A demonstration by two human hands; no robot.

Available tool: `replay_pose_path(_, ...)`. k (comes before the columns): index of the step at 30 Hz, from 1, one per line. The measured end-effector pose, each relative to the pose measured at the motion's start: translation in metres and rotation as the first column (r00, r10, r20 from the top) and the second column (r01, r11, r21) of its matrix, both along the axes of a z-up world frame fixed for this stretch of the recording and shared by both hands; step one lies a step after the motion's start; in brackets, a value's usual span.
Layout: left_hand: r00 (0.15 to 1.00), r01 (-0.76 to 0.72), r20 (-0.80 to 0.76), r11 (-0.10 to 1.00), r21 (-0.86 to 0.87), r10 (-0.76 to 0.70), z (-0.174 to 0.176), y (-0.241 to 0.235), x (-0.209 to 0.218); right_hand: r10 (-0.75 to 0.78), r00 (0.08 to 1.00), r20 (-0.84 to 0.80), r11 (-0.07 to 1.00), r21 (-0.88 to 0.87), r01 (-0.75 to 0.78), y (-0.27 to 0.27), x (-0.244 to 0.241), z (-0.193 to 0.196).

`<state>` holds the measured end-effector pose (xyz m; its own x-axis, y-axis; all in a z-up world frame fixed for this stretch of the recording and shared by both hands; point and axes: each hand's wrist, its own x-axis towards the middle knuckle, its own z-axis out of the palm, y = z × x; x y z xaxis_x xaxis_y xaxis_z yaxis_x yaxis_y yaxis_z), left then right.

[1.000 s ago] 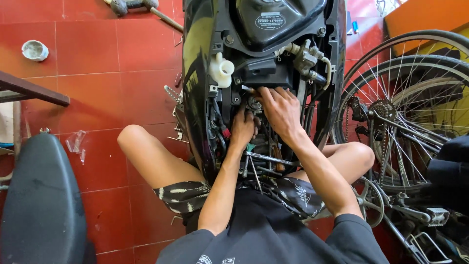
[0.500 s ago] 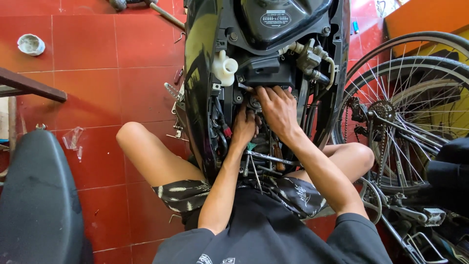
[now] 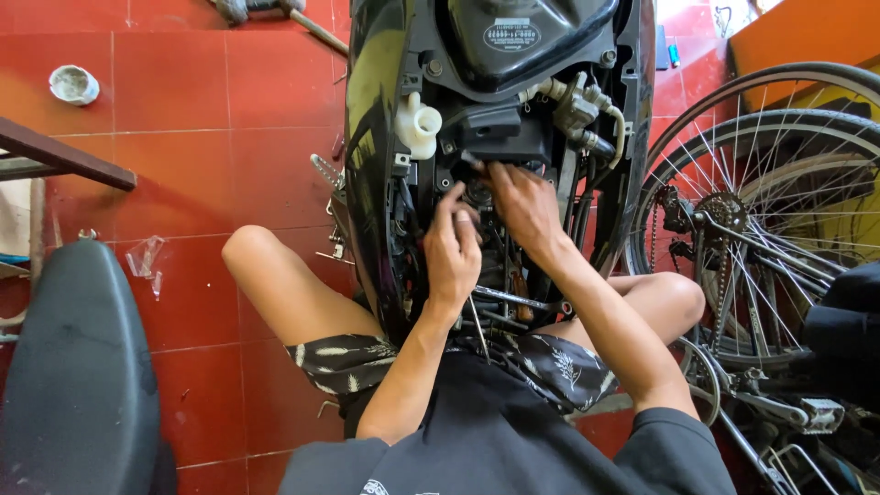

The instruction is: Reassembling the carburetor housing and associated components on a motorcycle engine

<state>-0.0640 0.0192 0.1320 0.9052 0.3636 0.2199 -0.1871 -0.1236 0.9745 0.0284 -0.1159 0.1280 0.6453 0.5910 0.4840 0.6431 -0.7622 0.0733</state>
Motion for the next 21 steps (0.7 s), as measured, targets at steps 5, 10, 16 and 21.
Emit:
replay_pose_path(5,0.980,-0.065,0.198,0.953,0.294,0.006,0.046,0.030,0.010,-0.122,0.982,-0.142,0.993,-0.015,0.121,0.014,-0.017,0.000)
replay_pose_path(10,0.975,0.212,-0.192,0.698,0.684,-0.108,0.057,0.044,0.035,-0.259,0.884,-0.390,0.960,-0.003,0.279,0.020,-0.014,-0.025)
replay_pose_path(16,0.979,0.200,-0.180,0.547,0.813,-0.092,0.045,0.041,0.057,-0.199,0.866,-0.459,0.974,0.008,0.228,0.013,-0.006,-0.024)
replay_pose_path(21,0.990,0.137,-0.108,0.539,0.831,-0.087,0.048,0.038,0.051,-0.210,0.848,-0.487,0.975,-0.043,0.216,0.009,0.000,-0.006)
